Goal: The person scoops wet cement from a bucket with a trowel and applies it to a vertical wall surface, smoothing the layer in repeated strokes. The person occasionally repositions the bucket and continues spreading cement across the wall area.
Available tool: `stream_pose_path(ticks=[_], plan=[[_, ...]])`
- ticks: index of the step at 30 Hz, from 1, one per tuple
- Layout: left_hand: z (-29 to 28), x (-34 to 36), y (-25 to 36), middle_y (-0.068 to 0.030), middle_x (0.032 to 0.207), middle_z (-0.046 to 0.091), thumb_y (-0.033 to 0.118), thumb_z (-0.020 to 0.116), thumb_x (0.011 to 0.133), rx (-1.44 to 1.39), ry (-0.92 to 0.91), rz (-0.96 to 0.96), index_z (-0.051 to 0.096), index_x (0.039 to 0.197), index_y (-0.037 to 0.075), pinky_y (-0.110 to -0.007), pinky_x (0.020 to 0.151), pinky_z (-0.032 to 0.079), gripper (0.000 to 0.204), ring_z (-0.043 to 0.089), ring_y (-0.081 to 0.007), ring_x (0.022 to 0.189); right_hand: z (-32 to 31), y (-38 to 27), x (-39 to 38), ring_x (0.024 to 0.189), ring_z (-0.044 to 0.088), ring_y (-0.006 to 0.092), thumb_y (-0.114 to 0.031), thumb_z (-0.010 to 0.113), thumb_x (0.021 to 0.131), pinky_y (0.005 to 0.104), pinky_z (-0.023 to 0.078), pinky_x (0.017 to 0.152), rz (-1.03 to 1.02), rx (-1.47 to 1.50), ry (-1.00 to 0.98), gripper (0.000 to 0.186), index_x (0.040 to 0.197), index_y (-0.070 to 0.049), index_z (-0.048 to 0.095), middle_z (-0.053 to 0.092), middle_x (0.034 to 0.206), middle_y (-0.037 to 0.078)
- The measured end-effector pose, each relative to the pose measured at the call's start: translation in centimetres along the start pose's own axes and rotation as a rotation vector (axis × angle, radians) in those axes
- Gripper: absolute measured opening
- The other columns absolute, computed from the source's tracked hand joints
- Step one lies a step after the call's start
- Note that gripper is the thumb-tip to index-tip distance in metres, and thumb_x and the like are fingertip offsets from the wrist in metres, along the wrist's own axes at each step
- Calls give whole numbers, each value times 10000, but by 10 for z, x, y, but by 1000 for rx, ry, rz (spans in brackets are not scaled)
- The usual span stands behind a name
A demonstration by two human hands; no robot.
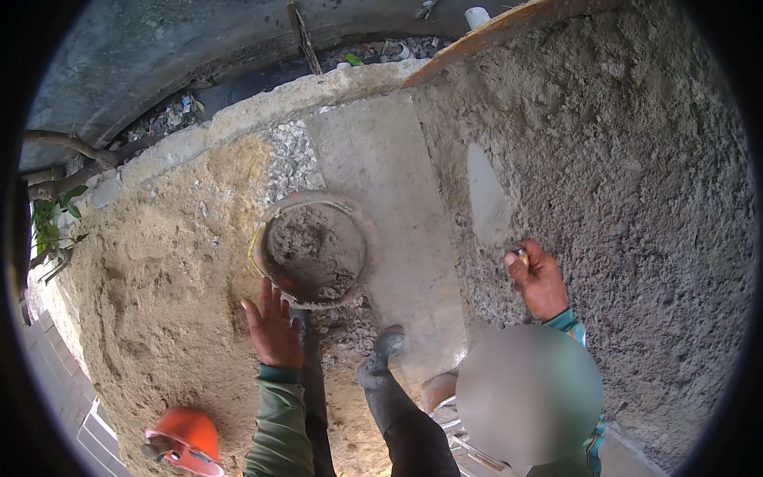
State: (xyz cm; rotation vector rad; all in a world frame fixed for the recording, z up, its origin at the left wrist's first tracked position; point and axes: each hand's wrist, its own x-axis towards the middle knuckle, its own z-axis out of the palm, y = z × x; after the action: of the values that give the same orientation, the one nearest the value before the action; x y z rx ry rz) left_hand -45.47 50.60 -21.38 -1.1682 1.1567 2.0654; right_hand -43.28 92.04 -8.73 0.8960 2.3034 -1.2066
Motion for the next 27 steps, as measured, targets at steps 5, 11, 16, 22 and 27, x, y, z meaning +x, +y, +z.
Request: stream_pose_path(ticks=[5, 11, 16, 22, 27], plan=[[-3, 6, -1, -132, 1686, 97, 815, 208, 924, 42, 13, -14, 196, 1615, 212, -554, 1201, -60, 918, -3, -351, 1552, 160, 46, -39, 818, 675, 348, -261, 606, 963, 435, 528, 726, -61, -319, -194, 242, 1055, -43, 555, 672, 879, 174], [6, 10, -10, -127, 1687, 78, 823, 238, 912, 32, -8, 17, 172, 1619, 231, -550, 1192, -77, 925, -10, -357, 1547, 322, 36, 58, 899, 667, 466, -286, 598, 951, 548, 523, 799, 13, -448, -83, 319, 1103, -7, 577, 686, 939, 258], [7, 9, -8, -130, 1685, 88, 835, 250, 902, 55, 4, -3, 176, 1619, 230, -541, 1196, -72, 941, -12, -358, 1546, 347, 52, 63, 924, 668, 458, -328, 584, 948, 533, 524, 823, -34, -226, -374, 388, 1175, -13, 611, 693, 989, 263], [12, 12, -4, -133, 1684, 95, 840, 231, 901, 72, 12, 11, 195, 1616, 235, -545, 1195, -76, 937, -2, -360, 1547, 297, 77, 41, 843, 682, 415, -362, 628, 894, 514, 515, 732, -15, -293, -381, 396, 1154, -64, 643, 696, 848, 206], [10, 12, -12, -141, 1684, 85, 862, 234, 879, 48, 41, -1, 202, 1614, 260, -567, 1190, -88, 951, 10, -344, 1549, 273, 41, 19, 794, 662, 417, -360, 689, 877, 505, 510, 684, -28, -322, -193, 328, 1036, -81, 624, 687, 826, 176]])
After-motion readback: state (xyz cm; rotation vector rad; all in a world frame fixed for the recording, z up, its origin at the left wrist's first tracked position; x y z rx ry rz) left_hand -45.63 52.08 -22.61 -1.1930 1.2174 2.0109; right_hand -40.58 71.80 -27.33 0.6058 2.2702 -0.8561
